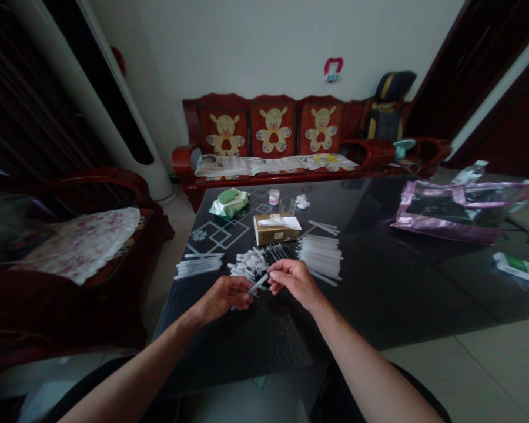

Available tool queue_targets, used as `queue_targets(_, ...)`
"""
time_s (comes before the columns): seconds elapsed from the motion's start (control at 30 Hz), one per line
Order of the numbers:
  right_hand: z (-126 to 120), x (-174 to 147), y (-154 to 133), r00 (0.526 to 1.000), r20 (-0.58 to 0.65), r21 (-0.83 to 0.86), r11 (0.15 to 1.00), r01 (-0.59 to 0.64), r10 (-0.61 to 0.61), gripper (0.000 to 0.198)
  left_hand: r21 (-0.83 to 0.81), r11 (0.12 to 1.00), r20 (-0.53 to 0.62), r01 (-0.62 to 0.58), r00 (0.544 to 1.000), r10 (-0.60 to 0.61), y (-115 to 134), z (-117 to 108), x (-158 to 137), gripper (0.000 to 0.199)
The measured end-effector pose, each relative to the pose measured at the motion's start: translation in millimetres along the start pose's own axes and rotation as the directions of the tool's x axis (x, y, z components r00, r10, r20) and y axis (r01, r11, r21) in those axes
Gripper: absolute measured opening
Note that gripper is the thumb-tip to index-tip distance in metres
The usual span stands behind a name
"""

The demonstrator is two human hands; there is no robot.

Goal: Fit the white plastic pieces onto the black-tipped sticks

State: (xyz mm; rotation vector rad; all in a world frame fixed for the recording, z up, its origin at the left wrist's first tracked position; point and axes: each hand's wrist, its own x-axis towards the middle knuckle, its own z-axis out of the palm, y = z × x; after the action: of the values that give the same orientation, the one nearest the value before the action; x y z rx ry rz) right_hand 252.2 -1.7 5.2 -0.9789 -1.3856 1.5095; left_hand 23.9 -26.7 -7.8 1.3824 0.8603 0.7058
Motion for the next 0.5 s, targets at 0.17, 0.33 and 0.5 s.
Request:
queue_targets(0.17,-3.0,-1.7,0.7,0.998,0.031,-0.241,0.968,0.061,-0.056,0.022,0.030,1.000,-0.012,0.007,1.000,-0.006,-0.6,1.5,-1.1,0.030)
queue_targets(0.33,-2.4,-5.4,-5.4,0.991,0.060,-0.426,0.895,0.132,-0.118,0.020,0.022,0.999,-0.006,0.036,0.999,-0.036,1.3,1.4,-0.9,0.032)
queue_targets(0.5,-3.5,-2.0,-2.9,0.997,0.070,-0.294,0.954,0.063,-0.044,0.024,-0.010,0.999,0.002,0.050,0.999,-0.050,1.7,0.4,-0.3,0.035)
